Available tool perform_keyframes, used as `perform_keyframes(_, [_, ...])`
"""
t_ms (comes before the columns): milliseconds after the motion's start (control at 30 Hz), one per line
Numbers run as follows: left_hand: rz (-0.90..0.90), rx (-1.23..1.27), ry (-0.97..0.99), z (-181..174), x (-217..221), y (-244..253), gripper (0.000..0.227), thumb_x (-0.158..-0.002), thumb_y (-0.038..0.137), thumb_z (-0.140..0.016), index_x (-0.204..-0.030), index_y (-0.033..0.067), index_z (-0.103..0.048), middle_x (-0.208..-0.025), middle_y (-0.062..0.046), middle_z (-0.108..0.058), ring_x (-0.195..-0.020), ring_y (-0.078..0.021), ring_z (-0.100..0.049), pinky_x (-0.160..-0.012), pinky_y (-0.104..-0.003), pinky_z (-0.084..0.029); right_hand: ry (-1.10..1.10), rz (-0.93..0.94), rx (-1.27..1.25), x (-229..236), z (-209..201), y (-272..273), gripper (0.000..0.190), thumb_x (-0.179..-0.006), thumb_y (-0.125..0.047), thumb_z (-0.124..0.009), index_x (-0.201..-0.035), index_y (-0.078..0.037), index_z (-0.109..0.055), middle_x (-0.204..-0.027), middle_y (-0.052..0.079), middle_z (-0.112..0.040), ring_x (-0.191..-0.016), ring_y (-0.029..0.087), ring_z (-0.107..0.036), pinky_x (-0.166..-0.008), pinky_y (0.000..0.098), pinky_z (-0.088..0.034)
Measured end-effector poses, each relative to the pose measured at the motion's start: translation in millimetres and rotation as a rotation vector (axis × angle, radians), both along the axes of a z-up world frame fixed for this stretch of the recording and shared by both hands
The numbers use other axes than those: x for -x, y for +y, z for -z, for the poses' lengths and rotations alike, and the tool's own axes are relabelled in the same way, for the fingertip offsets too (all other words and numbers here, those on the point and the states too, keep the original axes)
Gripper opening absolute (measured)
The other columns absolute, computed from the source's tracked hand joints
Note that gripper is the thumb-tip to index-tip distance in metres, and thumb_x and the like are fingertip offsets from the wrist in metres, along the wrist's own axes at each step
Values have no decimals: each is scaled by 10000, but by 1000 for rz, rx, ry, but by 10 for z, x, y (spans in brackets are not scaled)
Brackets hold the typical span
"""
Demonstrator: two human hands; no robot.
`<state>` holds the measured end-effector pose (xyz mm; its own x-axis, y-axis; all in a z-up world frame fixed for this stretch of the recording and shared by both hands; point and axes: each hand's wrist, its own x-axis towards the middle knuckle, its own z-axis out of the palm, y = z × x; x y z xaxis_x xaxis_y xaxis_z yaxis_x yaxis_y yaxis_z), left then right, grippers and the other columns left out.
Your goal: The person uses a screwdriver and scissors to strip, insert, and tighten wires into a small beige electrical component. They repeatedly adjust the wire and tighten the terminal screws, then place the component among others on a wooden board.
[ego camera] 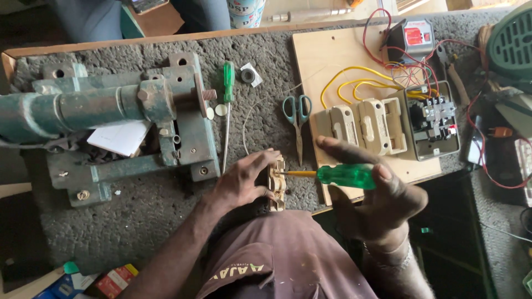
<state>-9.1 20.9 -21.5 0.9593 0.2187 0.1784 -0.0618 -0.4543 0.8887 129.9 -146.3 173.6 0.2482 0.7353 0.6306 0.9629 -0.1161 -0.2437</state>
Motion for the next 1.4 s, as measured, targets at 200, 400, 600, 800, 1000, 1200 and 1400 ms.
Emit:
perform_keyframes(200, [-46, -92, -119, 26, 148, -58, 515, -661, 217, -929, -1087, 32, -707, -1461, -185, -582, -1392, -366, -545, -1146, -430, -490, 39, -48, -62, 9, -133, 131, 961, -897, -198, -834, -1643, -299, -237, -905, 85, -722, -784, 213, -768, -663, 297, -607])
perform_keyframes(400, [-24, -74, -43, 8, 136, -68, 486, -701, 271, -903, -1094, 42, -731, -1459, -199, -578, -1370, -386, -537, -1130, -441, -478, 331, -228, -38, -16, -121, 134, 842, -932, 11, -701, -1590, -298, -278, -1074, 252, -675, -907, 315, -779, -765, 361, -670])
perform_keyframes(600, [-85, -59, -19, 71, 180, -173, 442, -774, 267, -889, -1125, 54, -725, -1478, -223, -552, -1375, -380, -541, -1125, -470, -501, 323, -229, -21, -69, -46, 131, 830, -922, 114, -677, -1532, -200, -211, -1061, 248, -676, -895, 334, -789, -745, 374, -673])
perform_keyframes(800, [-90, -86, 0, 140, 177, -175, 466, -774, 300, -890, -1105, 49, -677, -1503, -185, -535, -1403, -380, -523, -1146, -502, -481, 283, -213, -38, -65, -31, 133, 893, -908, 105, -674, -1588, -213, -190, -1022, 224, -677, -847, 304, -776, -733, 376, -673])
perform_keyframes(1000, [-17, -95, 15, 96, 96, -49, 467, -728, 313, -891, -1070, 49, -713, -1439, -151, -531, -1355, -363, -521, -1117, -490, -490, 313, -214, -22, -119, -1, 86, 922, -921, 97, -680, -1593, -260, -159, -1049, 232, -688, -849, 299, -783, -725, 361, -667])
perform_keyframes(1200, [-32, -49, -22, 82, 87, -28, 430, -703, 295, -882, -1019, 39, -741, -1413, -142, -546, -1331, -356, -533, -1092, -478, -506, 308, -238, -34, -171, 12, 98, 969, -954, 38, -736, -1647, -310, -155, -1033, 193, -705, -819, 259, -787, -718, 329, -663])
perform_keyframes(1400, [-73, -21, -75, 139, 111, -51, 442, -707, 298, -884, -1042, 41, -754, -1418, -153, -560, -1325, -346, -561, -1106, -473, -510, 165, -125, -73, -155, 58, 66, 1018, -809, -120, -876, -1598, -289, -256, -865, 106, -717, -737, 232, -761, -653, 340, -622])
